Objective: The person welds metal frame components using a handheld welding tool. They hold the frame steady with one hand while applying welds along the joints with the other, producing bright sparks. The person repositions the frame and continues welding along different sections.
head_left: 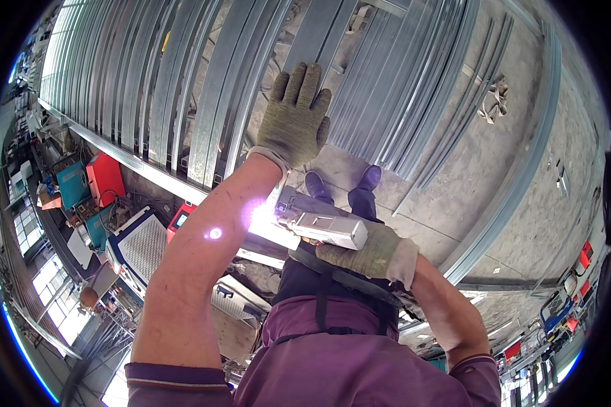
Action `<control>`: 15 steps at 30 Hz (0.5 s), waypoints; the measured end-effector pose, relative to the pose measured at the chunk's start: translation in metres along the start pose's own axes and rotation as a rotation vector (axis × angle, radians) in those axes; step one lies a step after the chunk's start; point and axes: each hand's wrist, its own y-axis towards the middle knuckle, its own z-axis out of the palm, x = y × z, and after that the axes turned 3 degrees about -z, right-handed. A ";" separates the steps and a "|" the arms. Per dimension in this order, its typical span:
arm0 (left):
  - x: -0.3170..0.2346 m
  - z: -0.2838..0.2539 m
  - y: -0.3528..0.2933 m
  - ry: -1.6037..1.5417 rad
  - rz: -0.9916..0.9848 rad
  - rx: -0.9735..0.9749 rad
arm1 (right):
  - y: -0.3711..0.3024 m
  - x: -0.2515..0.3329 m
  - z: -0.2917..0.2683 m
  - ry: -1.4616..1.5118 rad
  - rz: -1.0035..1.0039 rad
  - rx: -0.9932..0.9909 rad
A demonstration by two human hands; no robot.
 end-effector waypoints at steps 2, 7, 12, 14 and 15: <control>0.000 0.000 0.000 -0.001 0.001 0.002 | -0.001 0.001 0.000 0.017 0.008 -0.004; 0.001 0.000 0.000 -0.004 0.000 0.010 | -0.002 -0.003 0.001 0.038 0.028 0.005; 0.000 -0.001 0.001 0.007 -0.002 0.015 | -0.001 -0.014 0.005 0.042 -0.043 -0.043; 0.000 -0.001 0.001 0.005 -0.002 0.014 | -0.002 -0.010 0.003 0.032 -0.016 -0.036; 0.000 -0.001 0.001 0.004 -0.002 0.014 | -0.004 -0.004 0.000 0.028 0.012 -0.027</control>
